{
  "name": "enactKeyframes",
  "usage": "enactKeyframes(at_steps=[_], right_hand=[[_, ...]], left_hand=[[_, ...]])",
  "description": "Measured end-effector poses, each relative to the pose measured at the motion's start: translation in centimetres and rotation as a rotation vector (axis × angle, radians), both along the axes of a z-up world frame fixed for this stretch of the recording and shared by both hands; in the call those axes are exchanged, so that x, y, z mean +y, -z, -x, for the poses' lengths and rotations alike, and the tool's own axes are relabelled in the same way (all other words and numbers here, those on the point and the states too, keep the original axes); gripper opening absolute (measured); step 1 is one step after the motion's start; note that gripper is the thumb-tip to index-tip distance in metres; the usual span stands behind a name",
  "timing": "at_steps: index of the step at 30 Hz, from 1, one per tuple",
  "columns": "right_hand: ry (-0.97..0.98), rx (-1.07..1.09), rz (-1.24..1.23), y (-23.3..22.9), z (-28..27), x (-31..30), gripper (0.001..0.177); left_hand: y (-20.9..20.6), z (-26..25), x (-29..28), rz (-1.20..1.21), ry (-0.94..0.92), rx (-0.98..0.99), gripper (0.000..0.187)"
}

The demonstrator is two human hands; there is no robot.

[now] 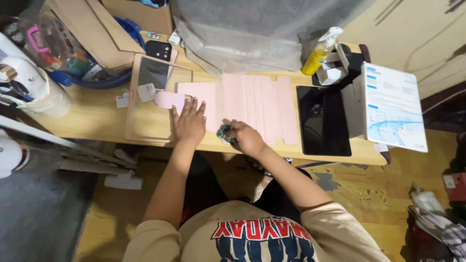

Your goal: The person wipes a pink tablet case with a green cloth, then places a black tablet into the case and closes it. They smooth the case surface and apply a small sticker to the back.

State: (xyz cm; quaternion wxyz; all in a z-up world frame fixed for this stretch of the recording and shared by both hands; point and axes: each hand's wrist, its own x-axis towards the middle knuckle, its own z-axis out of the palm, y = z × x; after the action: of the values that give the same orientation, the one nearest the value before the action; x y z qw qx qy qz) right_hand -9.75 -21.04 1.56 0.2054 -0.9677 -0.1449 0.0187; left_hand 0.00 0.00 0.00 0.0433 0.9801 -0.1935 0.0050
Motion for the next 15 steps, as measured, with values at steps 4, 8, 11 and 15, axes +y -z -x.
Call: enactKeyframes(at_steps=[4,8,11,15], right_hand=[[-0.119,-0.188,-0.087,-1.7,2.8,0.1,0.048],[-0.14,-0.2,-0.108,-2.8,4.3,-1.7,0.05],[-0.074,-0.155,-0.162,-2.9,4.9,-3.1,0.048],[0.103,-0.129,-0.191,-3.1,3.1,-3.8,0.039]], left_hand=[[-0.5,0.5,0.1,0.058,-0.011,0.025,0.055],[-1.1,0.2,0.1,0.047,-0.008,0.007,0.055],[-1.0,0.5,0.2,0.058,-0.003,0.025,0.054],[-1.0,0.4,0.3,0.08,0.021,-0.032,0.055]])
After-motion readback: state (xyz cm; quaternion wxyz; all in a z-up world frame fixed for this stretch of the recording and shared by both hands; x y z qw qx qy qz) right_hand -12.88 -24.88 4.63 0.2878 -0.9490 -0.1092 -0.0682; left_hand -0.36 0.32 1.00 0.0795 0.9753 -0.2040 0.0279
